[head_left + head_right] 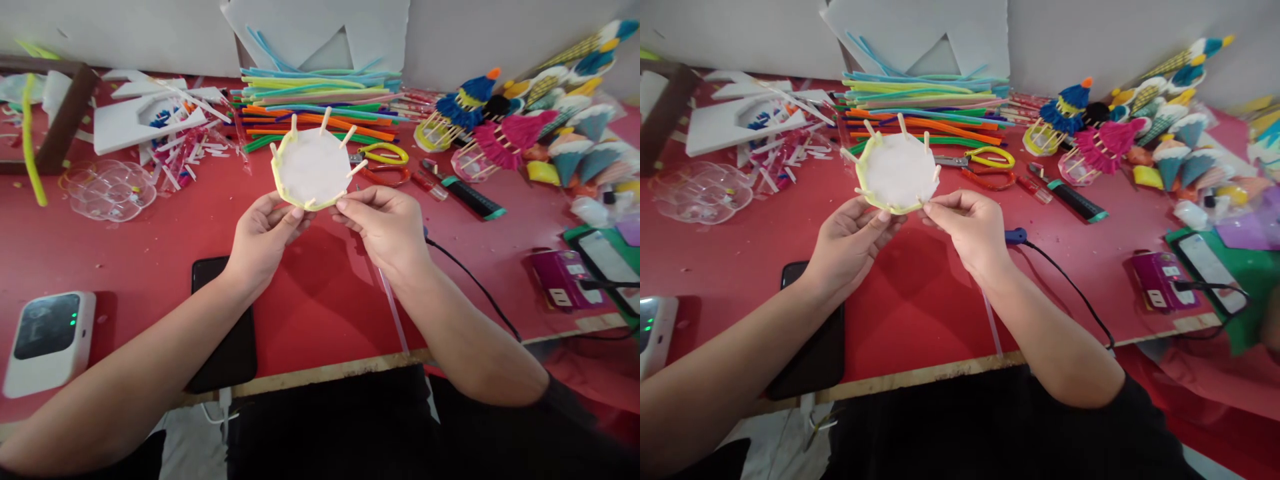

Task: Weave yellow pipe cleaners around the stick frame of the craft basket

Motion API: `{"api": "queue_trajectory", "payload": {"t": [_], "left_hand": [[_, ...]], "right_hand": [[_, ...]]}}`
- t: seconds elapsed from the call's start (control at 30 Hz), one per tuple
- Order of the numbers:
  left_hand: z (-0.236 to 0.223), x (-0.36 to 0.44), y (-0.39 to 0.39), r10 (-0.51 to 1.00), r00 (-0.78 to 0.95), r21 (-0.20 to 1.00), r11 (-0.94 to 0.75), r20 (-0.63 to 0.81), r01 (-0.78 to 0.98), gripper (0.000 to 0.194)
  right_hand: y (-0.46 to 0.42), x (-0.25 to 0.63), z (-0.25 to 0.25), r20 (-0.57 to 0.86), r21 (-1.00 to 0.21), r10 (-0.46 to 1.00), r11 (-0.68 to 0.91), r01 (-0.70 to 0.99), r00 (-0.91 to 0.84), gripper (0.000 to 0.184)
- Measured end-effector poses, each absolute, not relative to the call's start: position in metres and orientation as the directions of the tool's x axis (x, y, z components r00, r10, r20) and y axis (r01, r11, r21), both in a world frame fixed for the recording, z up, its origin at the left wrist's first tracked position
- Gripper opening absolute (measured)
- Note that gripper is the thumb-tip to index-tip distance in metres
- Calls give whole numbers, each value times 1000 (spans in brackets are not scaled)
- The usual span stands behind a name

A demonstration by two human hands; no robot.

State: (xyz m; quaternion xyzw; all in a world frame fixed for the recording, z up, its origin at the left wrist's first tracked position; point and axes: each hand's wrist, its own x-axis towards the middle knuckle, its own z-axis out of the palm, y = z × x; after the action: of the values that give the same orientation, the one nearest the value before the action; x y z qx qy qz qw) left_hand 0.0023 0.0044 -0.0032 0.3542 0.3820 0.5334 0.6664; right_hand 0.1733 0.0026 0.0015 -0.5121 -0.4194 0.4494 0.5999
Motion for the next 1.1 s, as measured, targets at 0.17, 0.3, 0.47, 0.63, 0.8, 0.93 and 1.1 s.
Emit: {"api": "queue_trajectory", "payload": {"t": [0.17, 0.3, 0.47, 0.63, 0.8, 0.93, 1.1], "left_hand": [[0, 4, -1, 970, 227, 885, 177, -83, -432, 30], [0, 5, -2, 980, 189, 882, 149, -69, -446, 24], [-1, 5, -2, 983, 161, 878, 149, -83, -456, 25], [0, 5, -3, 982, 173, 872, 144, -70, -468, 23], [-2, 5, -1, 985, 160, 870, 131, -60, -475, 26], [-2, 4, -1, 987, 147, 881, 125, -64, -456, 27], [-1, 5, -2, 988, 143, 882, 116, -56, -457, 24]], "right_hand": [[-2, 164, 0, 24, -979, 973, 70, -193, 228, 8], [-7, 159, 2, 33, -971, 974, 84, -225, 223, 8], [-9, 156, 1, 34, -976, 973, 81, -203, 227, 10], [-9, 154, -1, 42, -972, 975, 91, -218, 219, 11], [-9, 154, 1, 31, -958, 977, 89, -273, 210, 13], [-10, 155, 2, 34, -948, 980, 93, -304, 194, 11], [-9, 155, 0, 44, -954, 982, 96, -284, 186, 9]]}}
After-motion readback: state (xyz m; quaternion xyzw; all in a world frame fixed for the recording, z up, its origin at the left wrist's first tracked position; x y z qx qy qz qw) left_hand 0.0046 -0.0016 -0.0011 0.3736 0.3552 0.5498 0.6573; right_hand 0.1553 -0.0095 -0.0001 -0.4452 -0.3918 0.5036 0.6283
